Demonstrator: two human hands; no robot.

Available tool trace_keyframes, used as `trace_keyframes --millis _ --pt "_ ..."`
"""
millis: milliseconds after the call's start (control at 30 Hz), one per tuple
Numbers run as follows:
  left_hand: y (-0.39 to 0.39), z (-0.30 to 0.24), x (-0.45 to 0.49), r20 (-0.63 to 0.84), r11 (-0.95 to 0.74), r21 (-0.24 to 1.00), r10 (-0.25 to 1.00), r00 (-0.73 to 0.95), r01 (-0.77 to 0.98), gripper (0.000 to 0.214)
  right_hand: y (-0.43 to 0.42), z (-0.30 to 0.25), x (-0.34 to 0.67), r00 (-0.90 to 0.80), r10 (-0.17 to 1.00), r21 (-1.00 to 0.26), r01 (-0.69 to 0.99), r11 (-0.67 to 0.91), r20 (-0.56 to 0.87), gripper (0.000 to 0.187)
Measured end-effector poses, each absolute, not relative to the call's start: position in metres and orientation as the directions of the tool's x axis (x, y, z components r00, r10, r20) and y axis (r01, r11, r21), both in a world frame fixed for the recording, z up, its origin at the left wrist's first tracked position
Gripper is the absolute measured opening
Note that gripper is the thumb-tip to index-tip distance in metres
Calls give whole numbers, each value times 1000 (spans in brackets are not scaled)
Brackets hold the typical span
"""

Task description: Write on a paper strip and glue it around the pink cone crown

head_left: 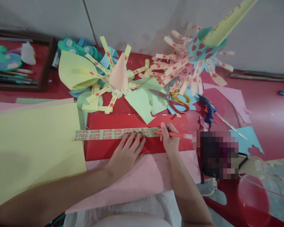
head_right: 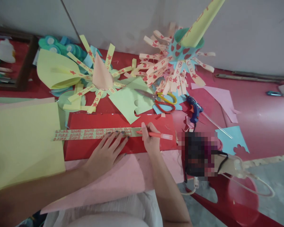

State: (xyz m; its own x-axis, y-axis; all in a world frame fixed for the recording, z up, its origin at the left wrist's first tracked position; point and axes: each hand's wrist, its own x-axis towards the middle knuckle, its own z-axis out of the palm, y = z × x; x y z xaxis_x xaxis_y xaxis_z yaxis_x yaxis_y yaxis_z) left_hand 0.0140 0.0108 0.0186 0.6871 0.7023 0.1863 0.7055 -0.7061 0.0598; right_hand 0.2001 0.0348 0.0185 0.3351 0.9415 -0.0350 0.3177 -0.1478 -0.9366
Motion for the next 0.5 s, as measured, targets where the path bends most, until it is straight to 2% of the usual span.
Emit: trace_keyframes --millis 267,500 --pt "12 11 14 223 -746 101 662 716 658 41 36 18 200 316 948 -933 328 -151 -42 37" --pt "10 6 12 188 -795 100 605 774 598 38 37 17 201 321 945 -932 321 -166 -58 39"
